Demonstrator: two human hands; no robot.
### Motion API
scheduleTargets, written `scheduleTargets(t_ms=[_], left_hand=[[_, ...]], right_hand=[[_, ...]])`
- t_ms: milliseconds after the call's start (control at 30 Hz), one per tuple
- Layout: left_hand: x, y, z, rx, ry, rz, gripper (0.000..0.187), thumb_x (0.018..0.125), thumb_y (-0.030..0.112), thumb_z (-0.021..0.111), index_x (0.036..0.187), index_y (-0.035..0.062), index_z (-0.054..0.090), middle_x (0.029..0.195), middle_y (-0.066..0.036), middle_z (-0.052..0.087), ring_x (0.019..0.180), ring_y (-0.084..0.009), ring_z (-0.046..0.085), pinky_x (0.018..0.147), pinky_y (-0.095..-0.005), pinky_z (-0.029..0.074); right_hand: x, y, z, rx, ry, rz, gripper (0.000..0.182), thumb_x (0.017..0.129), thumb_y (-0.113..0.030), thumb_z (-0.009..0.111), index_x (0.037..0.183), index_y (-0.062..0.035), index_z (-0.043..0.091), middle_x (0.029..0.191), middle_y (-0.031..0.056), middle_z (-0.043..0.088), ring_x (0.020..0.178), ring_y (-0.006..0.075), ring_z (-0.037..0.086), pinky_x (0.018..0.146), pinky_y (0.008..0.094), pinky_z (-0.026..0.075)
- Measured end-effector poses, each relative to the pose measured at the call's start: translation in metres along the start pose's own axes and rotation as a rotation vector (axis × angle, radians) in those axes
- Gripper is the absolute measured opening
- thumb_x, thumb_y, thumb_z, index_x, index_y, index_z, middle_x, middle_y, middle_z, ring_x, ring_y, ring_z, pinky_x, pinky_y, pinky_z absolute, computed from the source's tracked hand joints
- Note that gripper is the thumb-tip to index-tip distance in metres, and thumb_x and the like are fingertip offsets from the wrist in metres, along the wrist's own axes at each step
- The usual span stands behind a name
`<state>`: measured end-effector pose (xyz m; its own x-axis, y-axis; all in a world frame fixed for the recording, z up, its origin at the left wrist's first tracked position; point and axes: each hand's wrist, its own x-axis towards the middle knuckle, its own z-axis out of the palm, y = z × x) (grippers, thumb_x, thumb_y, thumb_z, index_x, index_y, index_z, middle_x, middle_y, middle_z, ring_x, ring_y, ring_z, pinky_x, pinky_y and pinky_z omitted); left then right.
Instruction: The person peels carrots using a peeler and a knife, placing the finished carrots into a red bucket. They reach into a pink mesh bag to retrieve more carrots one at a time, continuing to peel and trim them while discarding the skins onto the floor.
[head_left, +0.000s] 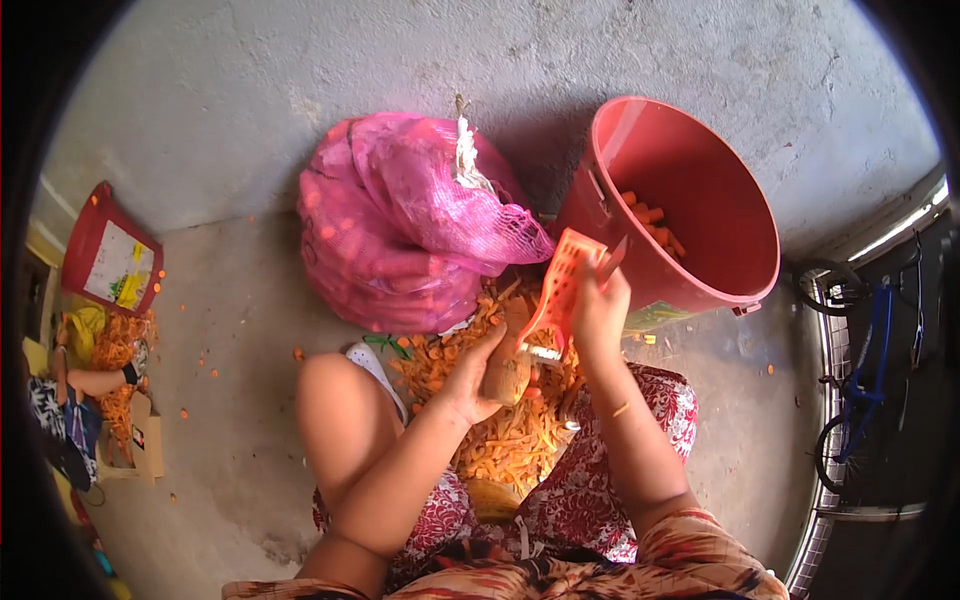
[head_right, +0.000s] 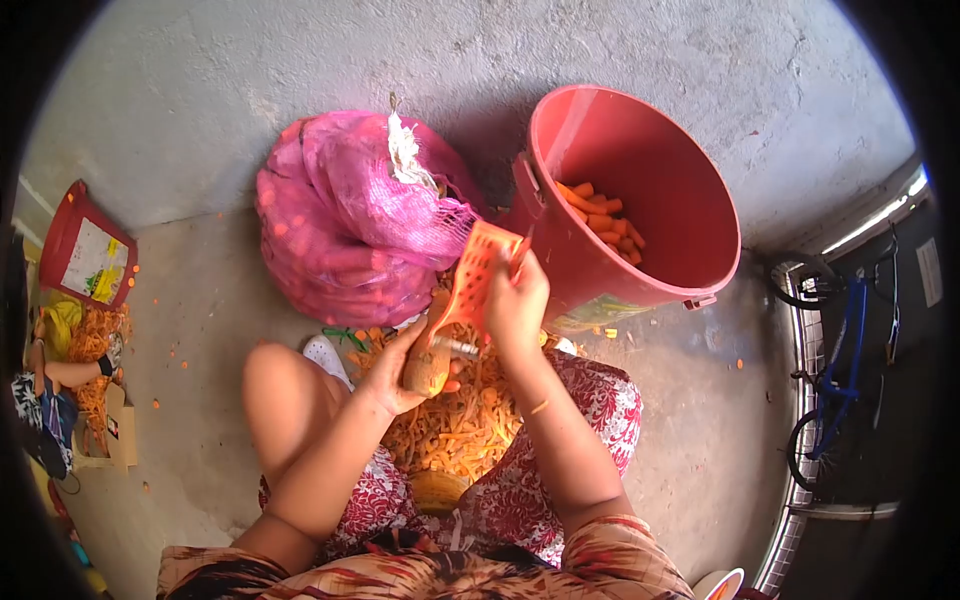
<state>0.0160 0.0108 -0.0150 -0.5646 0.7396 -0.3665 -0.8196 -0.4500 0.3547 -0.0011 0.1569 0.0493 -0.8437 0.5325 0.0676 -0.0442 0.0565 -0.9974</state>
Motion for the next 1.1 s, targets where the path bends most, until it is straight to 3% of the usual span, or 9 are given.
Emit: scheduleTargets(t_ms=[233,333,500,600,667,733,867,1000,1100], left_hand=[[0.003,-0.001,0.016,-0.207,0.023,0.103,0.039,0.090,0.034,0.028,0.111,0.0061,0.044,0.097,-0.006,0.056,0.085,-0.0180,0.056,0.076,-0.0320,0.046],[0.006,0.000,0.022,-0.234,0.143,0.108,0.032,0.089,0.028,0.029,0.105,0.0071,0.048,0.091,-0.006,0.058,0.078,-0.0193,0.058,0.060,-0.0373,0.050],[0.003,-0.006,0.012,-0.036,0.058,0.056,0.033,0.089,0.031,0.029,0.100,0.0068,0.048,0.081,-0.008,0.058,0.065,-0.0191,0.058,0.056,-0.0341,0.049],[-0.012,-0.015,0.024,0.228,0.056,-0.019,0.039,0.088,0.040,0.032,0.096,0.0064,0.048,0.074,-0.010,0.057,0.058,-0.0190,0.057,0.054,-0.0298,0.047],[-0.018,-0.022,0.024,0.316,-0.028,-0.094,0.042,0.087,0.044,0.034,0.096,0.0056,0.048,0.076,-0.010,0.057,0.060,-0.0189,0.056,0.054,-0.0293,0.047],[-0.017,-0.022,0.026,0.289,-0.016,-0.042,0.039,0.085,0.043,0.039,0.097,0.0062,0.045,0.077,-0.010,0.056,0.062,-0.0181,0.056,0.054,-0.0292,0.047],[-0.001,-0.008,0.001,-0.014,0.024,0.016,0.050,0.076,0.047,0.052,0.103,0.0065,0.041,0.079,-0.008,0.053,0.070,-0.0197,0.057,0.054,-0.0330,0.049],[0.005,0.005,0.019,-0.131,0.071,0.183,0.040,0.085,0.038,0.038,0.109,0.0071,0.044,0.094,-0.008,0.056,0.081,-0.0209,0.057,0.064,-0.0347,0.049],[0.007,-0.001,0.015,-0.256,0.084,0.174,0.035,0.089,0.033,0.033,0.110,0.0081,0.046,0.098,-0.006,0.056,0.085,-0.0199,0.056,0.070,-0.0359,0.047]], right_hand=[[-0.031,0.010,0.014,-0.016,-0.156,-0.075,0.017,0.086,-0.014,0.046,0.078,0.0004,0.051,0.058,0.0025,0.051,0.055,0.0040,0.043,0.048,0.0234,0.038],[-0.032,0.013,0.014,-0.077,-0.146,-0.105,0.019,0.085,-0.013,0.047,0.072,0.0006,0.047,0.053,0.0066,0.048,0.052,0.0069,0.040,0.047,0.0262,0.036],[-0.026,0.027,0.010,-0.291,-0.085,-0.214,0.020,0.083,-0.011,0.049,0.067,0.0003,0.045,0.053,0.0136,0.045,0.049,0.0125,0.039,0.047,0.0300,0.036],[0.020,0.037,-0.008,-0.245,0.204,-0.251,0.020,0.082,-0.012,0.051,0.067,0.0009,0.045,0.054,0.0174,0.043,0.049,0.0151,0.039,0.048,0.0298,0.036],[0.041,0.026,-0.023,-0.579,0.389,-0.316,0.017,0.083,-0.013,0.049,0.074,0.0010,0.049,0.053,0.0125,0.046,0.049,0.0112,0.038,0.048,0.0267,0.035],[0.049,0.015,-0.028,-0.273,0.386,-0.141,0.017,0.085,-0.015,0.047,0.081,0.0008,0.053,0.055,0.0050,0.049,0.050,0.0070,0.039,0.047,0.0232,0.035],[0.031,0.013,-0.015,-0.072,0.220,-0.202,0.029,0.087,-0.019,0.045,0.061,-0.0065,0.043,0.049,-0.0046,0.040,0.043,0.0034,0.034,0.038,0.0214,0.027],[-0.022,-0.013,0.009,0.127,-0.061,0.027,0.017,0.087,-0.015,0.045,0.075,-0.0035,0.051,0.056,-0.0031,0.046,0.045,0.0035,0.040,0.040,0.0193,0.032],[-0.031,0.013,0.015,-0.159,-0.113,-0.100,0.016,0.086,-0.012,0.046,0.077,0.0003,0.052,0.059,0.0050,0.052,0.054,0.0076,0.045,0.049,0.0242,0.039]])
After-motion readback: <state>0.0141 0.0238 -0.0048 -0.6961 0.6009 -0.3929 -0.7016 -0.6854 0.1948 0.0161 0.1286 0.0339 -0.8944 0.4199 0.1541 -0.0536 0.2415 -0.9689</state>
